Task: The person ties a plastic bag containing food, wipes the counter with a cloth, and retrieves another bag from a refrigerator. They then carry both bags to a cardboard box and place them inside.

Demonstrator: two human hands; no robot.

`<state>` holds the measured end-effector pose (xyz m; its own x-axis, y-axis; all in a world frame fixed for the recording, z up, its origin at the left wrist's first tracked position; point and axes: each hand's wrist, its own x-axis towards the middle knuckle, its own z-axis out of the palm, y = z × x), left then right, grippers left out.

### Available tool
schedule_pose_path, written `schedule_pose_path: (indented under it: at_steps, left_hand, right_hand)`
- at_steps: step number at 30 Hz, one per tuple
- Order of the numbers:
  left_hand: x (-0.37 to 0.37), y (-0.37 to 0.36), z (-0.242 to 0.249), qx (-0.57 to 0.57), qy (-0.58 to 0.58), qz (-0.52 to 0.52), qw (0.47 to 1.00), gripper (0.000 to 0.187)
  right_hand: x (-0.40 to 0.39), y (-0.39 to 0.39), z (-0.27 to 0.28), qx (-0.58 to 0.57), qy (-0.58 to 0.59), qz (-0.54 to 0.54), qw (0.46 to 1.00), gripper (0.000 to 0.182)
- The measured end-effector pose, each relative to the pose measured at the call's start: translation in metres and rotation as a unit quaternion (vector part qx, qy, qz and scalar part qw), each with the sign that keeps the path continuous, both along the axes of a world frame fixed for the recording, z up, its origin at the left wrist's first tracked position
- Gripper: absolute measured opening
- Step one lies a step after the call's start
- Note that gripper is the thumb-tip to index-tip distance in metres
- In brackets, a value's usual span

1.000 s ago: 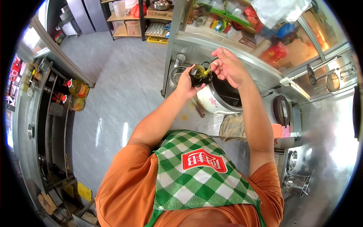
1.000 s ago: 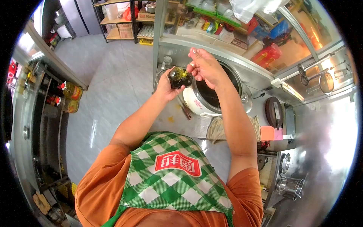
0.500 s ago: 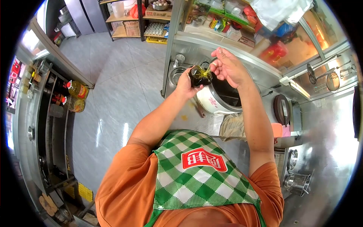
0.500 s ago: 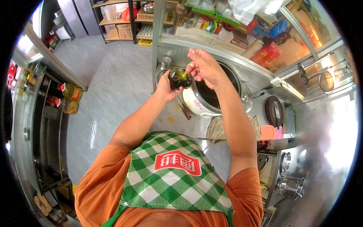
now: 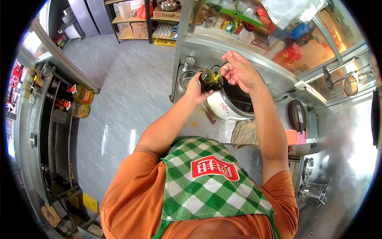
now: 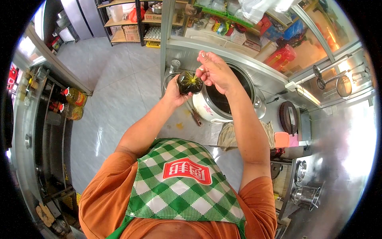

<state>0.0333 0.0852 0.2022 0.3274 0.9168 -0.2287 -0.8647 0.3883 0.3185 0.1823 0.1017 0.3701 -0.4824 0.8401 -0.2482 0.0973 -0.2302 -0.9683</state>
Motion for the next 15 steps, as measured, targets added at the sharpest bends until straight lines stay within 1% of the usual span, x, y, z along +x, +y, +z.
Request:
schedule_pose_path:
  at_steps: [9,15]
  left_hand:
    - [-0.0004,-0.0027,0.001,0.021,0.01,-0.001,1.0,0.025]
    - [0.0005,-0.0018,-0.0031,0.002,0.027,0.002,1.0,0.025]
  right_hand:
    - [-0.0014,-0.0016,0.0001,-0.001,-0.001,-0.003,1.0,0.037]
    - [-0.0011,-0.0017,-0.0013,-0.003,-0.003,-0.004,1.0,0.036]
